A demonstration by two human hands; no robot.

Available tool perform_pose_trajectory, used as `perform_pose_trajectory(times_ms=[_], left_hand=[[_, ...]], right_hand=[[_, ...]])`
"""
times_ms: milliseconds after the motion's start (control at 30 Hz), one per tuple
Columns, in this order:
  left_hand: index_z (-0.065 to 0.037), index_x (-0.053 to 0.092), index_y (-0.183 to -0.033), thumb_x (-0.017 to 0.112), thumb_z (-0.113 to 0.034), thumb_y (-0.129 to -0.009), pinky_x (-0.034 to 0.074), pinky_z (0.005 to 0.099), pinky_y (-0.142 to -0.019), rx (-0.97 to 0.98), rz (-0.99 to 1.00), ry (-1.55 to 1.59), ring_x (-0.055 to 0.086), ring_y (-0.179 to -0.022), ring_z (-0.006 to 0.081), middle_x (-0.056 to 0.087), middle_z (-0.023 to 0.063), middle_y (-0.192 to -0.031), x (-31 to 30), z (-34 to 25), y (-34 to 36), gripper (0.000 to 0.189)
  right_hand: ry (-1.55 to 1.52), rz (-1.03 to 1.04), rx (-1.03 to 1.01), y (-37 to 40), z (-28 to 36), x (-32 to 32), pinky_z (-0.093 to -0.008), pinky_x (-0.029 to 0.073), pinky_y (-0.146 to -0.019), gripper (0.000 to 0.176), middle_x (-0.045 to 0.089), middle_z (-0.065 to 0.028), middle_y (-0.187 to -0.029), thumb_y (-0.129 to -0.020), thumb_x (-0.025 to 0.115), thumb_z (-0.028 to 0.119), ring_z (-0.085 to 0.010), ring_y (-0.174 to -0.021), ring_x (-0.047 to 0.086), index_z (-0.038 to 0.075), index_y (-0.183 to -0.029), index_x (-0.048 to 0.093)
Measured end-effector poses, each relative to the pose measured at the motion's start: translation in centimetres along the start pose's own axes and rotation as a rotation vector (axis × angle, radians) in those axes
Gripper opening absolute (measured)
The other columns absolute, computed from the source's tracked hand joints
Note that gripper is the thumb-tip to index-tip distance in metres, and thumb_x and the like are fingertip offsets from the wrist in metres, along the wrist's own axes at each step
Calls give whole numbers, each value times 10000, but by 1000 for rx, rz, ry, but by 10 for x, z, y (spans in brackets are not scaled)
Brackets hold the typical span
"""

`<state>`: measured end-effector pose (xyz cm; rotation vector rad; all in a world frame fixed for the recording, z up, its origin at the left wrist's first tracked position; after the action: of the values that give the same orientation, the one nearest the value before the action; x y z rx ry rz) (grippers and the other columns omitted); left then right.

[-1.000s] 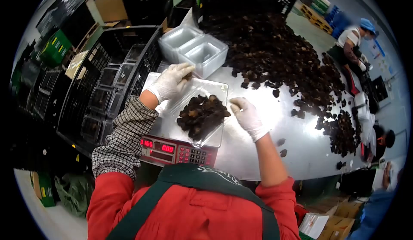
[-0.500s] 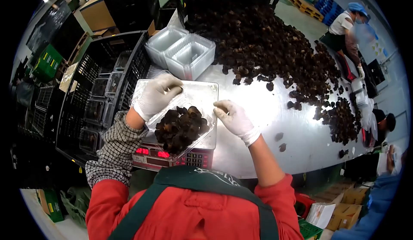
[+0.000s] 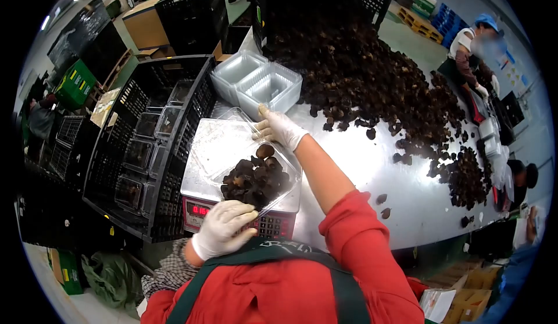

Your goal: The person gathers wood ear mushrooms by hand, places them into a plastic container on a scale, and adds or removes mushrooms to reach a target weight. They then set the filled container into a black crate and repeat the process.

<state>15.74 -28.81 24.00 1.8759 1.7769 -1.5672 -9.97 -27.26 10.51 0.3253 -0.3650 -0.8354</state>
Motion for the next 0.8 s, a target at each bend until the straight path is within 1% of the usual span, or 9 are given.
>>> perform_pose_trajectory(times_ms=[100,233,300,333,467,567,633,667,800], left_hand=[[-41,537,-1202,759,-226,-692,399,425,-951,-77,63,-118,482,-1122,309,516,132,-1220,25,3,1,586],[-28,532,-1188,759,-220,-688,394,443,-948,-111,51,-178,473,-1113,323,506,138,-1185,32,7,-1,583],[-27,541,-1156,750,-204,-696,385,449,-958,-143,71,-205,461,-1139,325,502,143,-1187,38,15,2,535],[-31,552,-1144,743,-187,-703,398,441,-950,-118,44,-219,481,-1129,319,522,138,-1172,35,11,2,505],[-53,632,-973,691,-44,-717,520,368,-758,146,-227,-97,636,-853,272,651,69,-910,5,-13,30,262],[-26,624,-917,699,-9,-732,520,305,-654,-108,-350,-26,623,-698,201,643,71,-836,-22,-1,53,200],[7,579,-975,706,-31,-782,490,237,-582,-811,-344,313,595,-653,118,639,75,-831,1,64,89,234],[28,521,-1037,697,-80,-830,477,188,-549,-878,-369,614,593,-660,76,639,89,-837,21,83,100,292],[49,464,-1014,586,-59,-888,547,251,-590,-1088,-255,1203,671,-713,214,637,168,-890,63,83,94,206]], right_hand=[[-213,52,-161,7,21,12,-392,465,-895,777,605,-216,-1101,-936,321,615,-300,-992,596,0,-1411,295],[-8,431,-305,62,43,24,-383,471,-884,669,671,-84,-939,-963,318,572,-213,-952,606,12,-1280,503],[528,190,-368,114,52,30,-340,490,-879,362,667,-95,-964,-881,614,359,-217,-954,618,45,-1052,674],[867,229,-739,136,57,44,-346,486,-891,350,654,-143,-1041,-807,670,267,-260,-985,615,70,-1095,662],[1225,39,-987,198,28,59,-456,392,-1007,375,522,-215,-1269,-811,645,220,-398,-1206,463,47,-1142,621],[1293,-46,-978,205,21,61,-465,362,-1034,400,511,-215,-1282,-817,619,224,-403,-1221,451,55,-1180,594],[1304,-92,-1035,208,18,62,-468,371,-1016,405,509,-202,-1269,-791,625,200,-394,-1209,454,61,-1169,589],[1313,-124,-1078,212,20,63,-468,391,-991,404,520,-198,-1239,-766,639,184,-395,-1186,468,53,-1145,592],[1293,-171,-1115,214,18,62,-475,397,-982,411,524,-200,-1239,-748,648,163,-391,-1181,473,53,-1140,593]])
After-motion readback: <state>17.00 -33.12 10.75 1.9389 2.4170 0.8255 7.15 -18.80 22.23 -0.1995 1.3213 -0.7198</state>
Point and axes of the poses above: each hand's wrist, its own y-axis away from the middle knuckle, its own x-axis out of the palm, z = x × y, the point moved 10 cm from there along -y, towards the middle knuckle
